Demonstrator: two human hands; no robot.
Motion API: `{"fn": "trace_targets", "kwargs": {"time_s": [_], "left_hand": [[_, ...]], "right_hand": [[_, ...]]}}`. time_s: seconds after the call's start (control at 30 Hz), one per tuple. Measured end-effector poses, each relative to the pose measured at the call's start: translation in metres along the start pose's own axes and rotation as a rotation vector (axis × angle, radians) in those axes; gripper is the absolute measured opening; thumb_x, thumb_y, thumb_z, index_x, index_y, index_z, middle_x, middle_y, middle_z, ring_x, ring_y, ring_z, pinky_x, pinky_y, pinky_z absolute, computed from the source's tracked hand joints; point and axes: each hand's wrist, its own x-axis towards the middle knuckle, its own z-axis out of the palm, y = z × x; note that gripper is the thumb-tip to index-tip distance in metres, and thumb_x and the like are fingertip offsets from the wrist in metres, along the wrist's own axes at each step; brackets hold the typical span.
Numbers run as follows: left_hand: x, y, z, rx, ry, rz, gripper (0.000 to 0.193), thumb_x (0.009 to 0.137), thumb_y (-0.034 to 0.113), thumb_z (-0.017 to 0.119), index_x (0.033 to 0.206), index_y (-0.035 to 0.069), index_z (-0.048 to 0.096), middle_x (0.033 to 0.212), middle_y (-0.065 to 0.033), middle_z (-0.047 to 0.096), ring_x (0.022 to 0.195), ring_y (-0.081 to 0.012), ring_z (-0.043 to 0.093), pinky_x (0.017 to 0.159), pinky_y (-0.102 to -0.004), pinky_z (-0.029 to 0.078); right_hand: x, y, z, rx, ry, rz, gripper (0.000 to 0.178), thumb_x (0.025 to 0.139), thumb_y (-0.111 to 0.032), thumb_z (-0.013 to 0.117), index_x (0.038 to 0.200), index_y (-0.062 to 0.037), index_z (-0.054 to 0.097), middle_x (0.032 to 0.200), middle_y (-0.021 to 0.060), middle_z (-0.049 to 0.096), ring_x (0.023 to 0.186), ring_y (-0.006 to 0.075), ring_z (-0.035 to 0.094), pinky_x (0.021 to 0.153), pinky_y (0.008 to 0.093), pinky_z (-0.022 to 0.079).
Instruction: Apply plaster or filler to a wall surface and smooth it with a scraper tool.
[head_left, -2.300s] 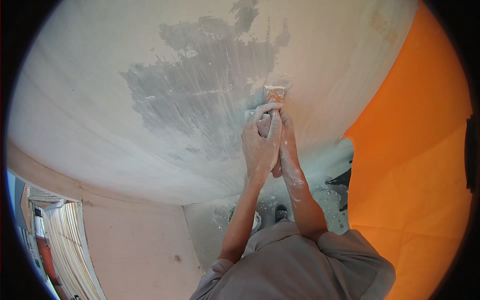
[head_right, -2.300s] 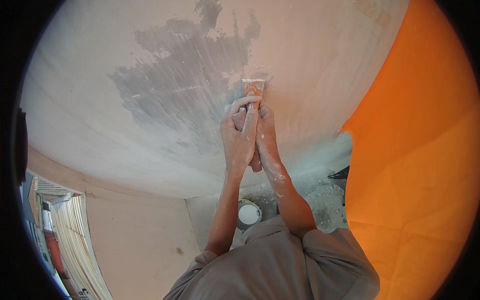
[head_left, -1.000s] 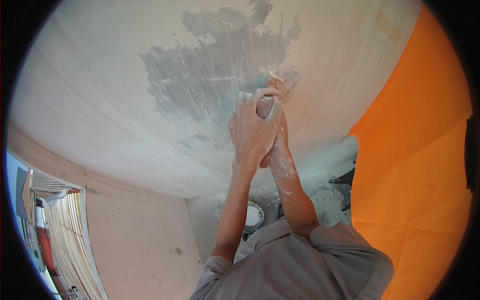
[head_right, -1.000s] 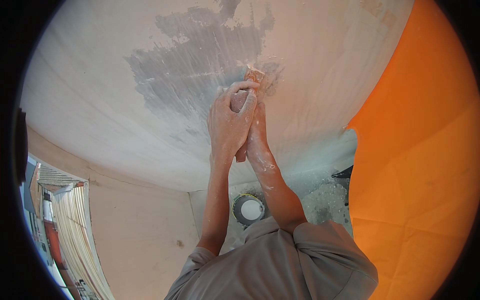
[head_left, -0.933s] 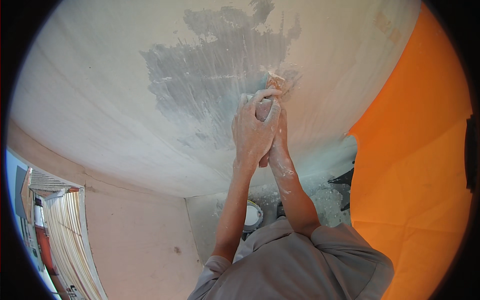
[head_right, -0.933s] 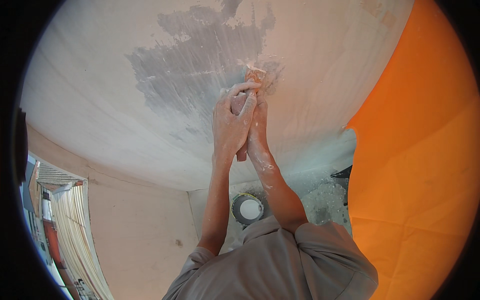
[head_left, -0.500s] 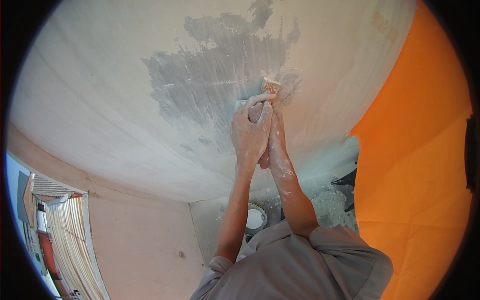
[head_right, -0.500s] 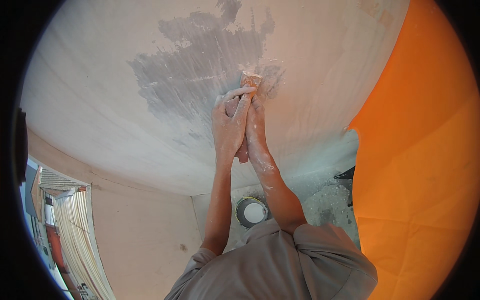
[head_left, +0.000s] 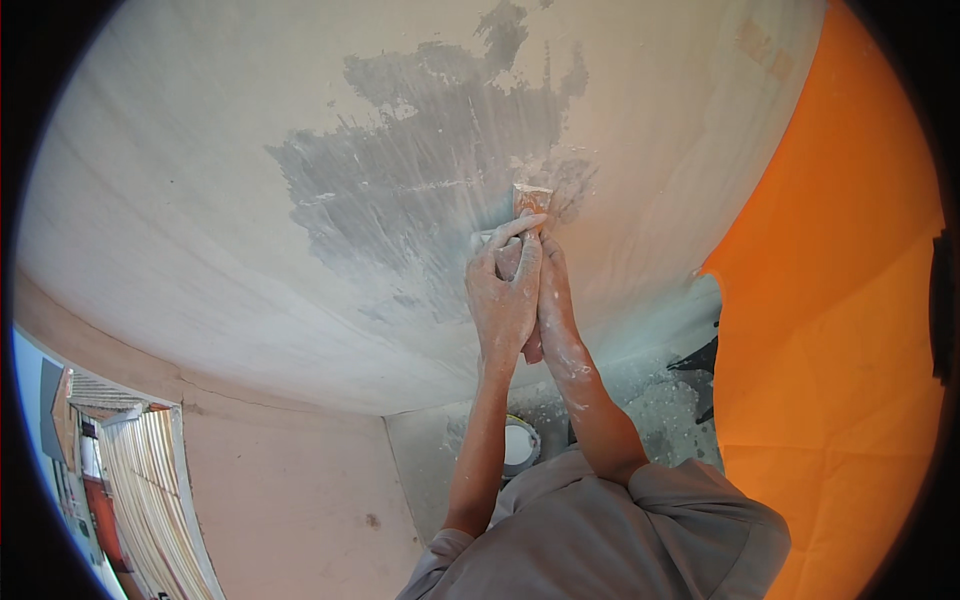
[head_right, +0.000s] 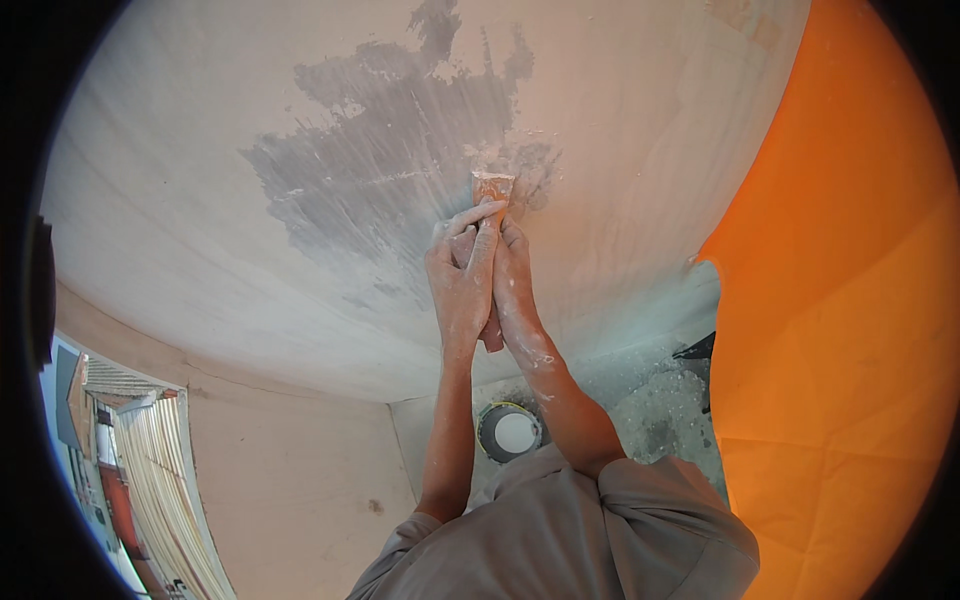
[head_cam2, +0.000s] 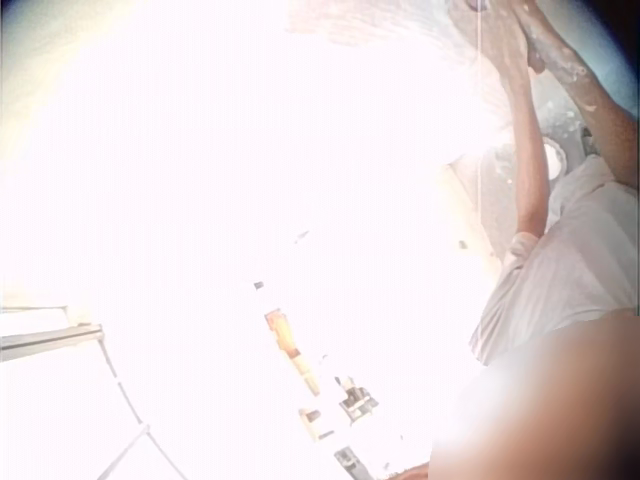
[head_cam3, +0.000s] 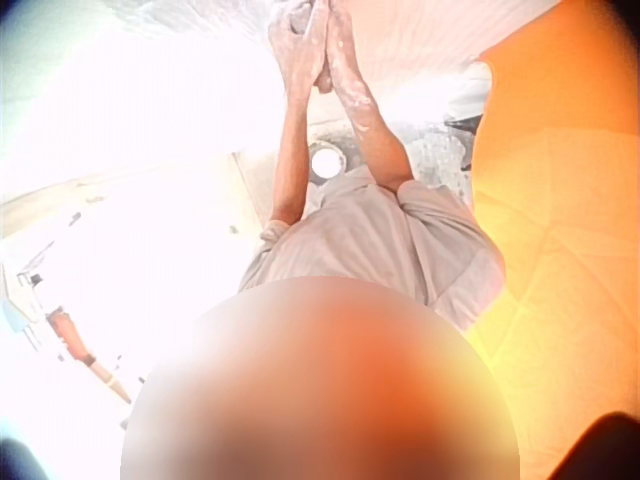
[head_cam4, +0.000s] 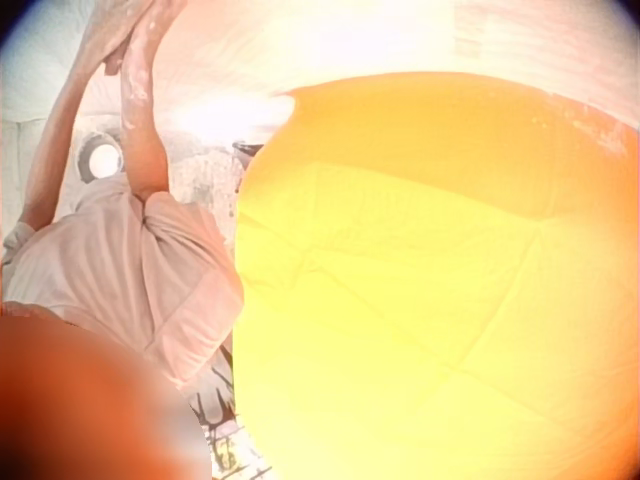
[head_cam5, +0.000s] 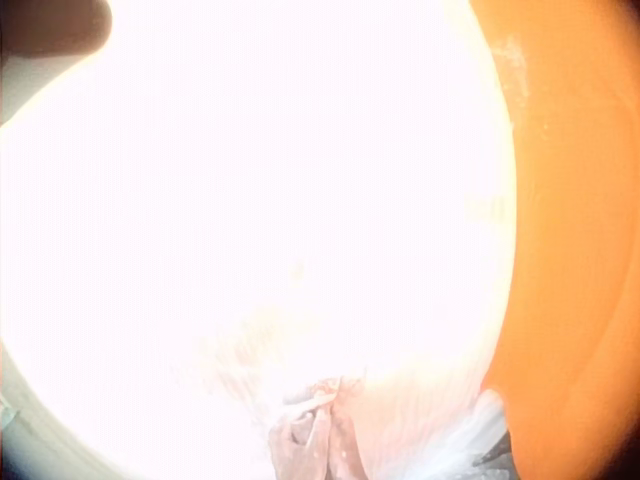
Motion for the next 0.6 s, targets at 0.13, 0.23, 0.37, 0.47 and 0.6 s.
{"fn": "trace_targets", "kwargs": {"time_s": [0.13, 0.23, 0.37, 0.47, 0.6], "left_hand": [[0.006, 0.045, -0.010, 0.396, -0.031, -0.094, 0.021, 0.096, 0.022, 0.068, 0.113, 0.019, 0.079, 0.105, -0.0106, 0.065, 0.096, -0.0245, 0.065, 0.089, -0.0366, 0.050], [0.013, 0.046, -0.007, 0.505, -0.047, -0.035, 0.022, 0.094, 0.026, 0.067, 0.113, 0.024, 0.078, 0.100, -0.0108, 0.062, 0.093, -0.0305, 0.066, 0.086, -0.0408, 0.051], [0.018, 0.064, -0.003, 0.577, -0.078, -0.006, 0.021, 0.095, 0.026, 0.067, 0.112, 0.024, 0.079, 0.101, -0.0096, 0.064, 0.094, -0.0263, 0.065, 0.088, -0.0371, 0.050], [0.011, 0.042, -0.003, 0.392, -0.059, -0.011, 0.021, 0.097, 0.024, 0.067, 0.114, 0.020, 0.079, 0.104, -0.0095, 0.066, 0.096, -0.0239, 0.065, 0.090, -0.0348, 0.050], [-0.004, 0.004, 0.003, 0.225, -0.002, 0.009, 0.021, 0.098, 0.020, 0.067, 0.115, 0.015, 0.078, 0.108, -0.0095, 0.067, 0.100, -0.0218, 0.064, 0.093, -0.0331, 0.049]], "right_hand": [[-0.005, 0.015, 0.008, 0.182, 0.056, 0.035, 0.045, 0.109, -0.047, 0.044, 0.125, -0.0073, 0.059, 0.101, 0.0029, 0.064, 0.087, 0.0111, 0.064, 0.068, 0.0266, 0.054], [-0.010, 0.003, 0.021, 0.334, 0.075, 0.057, 0.043, 0.110, -0.047, 0.043, 0.123, -0.0092, 0.059, 0.101, 0.0025, 0.062, 0.089, 0.0110, 0.063, 0.071, 0.0268, 0.054], [-0.006, -0.008, 0.028, 0.435, 0.089, 0.073, 0.046, 0.110, -0.051, 0.039, 0.119, -0.0106, 0.059, 0.099, 0.0019, 0.061, 0.087, 0.0120, 0.062, 0.069, 0.0280, 0.052], [-0.010, -0.017, 0.018, 0.147, 0.081, 0.026, 0.044, 0.110, -0.050, 0.043, 0.119, -0.0099, 0.060, 0.097, 0.0019, 0.064, 0.080, 0.0103, 0.065, 0.062, 0.0258, 0.053], [-0.002, -0.001, -0.003, 0.110, 0.013, 0.014, 0.035, 0.110, -0.042, 0.046, 0.110, -0.0102, 0.060, 0.089, -0.0019, 0.057, 0.077, 0.0075, 0.057, 0.061, 0.0257, 0.048]]}}
